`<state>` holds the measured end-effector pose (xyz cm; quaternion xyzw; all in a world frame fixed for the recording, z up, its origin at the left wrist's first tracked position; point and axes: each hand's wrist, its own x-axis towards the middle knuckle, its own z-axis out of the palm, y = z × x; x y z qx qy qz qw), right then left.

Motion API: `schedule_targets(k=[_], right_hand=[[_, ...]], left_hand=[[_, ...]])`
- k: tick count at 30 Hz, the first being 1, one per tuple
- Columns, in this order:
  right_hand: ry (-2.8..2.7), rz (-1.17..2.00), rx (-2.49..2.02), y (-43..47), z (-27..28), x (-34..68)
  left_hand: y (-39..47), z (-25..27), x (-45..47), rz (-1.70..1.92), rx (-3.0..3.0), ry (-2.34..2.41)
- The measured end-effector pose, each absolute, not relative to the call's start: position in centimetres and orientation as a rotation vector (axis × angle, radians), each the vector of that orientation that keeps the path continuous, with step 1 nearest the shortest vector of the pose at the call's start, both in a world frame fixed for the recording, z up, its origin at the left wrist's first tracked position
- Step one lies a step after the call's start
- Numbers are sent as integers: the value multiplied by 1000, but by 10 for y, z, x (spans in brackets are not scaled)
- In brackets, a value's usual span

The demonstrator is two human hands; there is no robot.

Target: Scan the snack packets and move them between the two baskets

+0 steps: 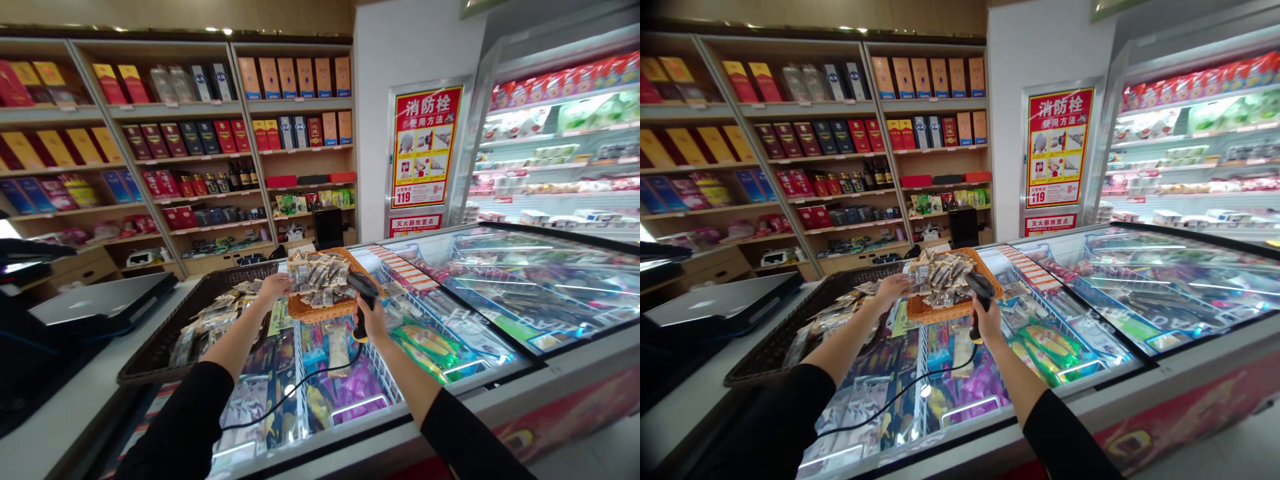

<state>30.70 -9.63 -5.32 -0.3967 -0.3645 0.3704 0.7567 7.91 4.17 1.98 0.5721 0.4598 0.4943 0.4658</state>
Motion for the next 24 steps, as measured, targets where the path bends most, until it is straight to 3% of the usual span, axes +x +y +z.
schedule_targets(k=[6, 14, 24], right_hand=[[-1220, 983, -850, -110, -48, 244], [-1379, 751, -1092, -119, -44, 220], [-1359, 759, -1157, -117, -47, 223]], left_hand=[[31, 2, 50, 1469, 1137, 936], [33, -5, 56, 1424, 1189, 968], [28, -3, 57, 1403, 1240, 985]])
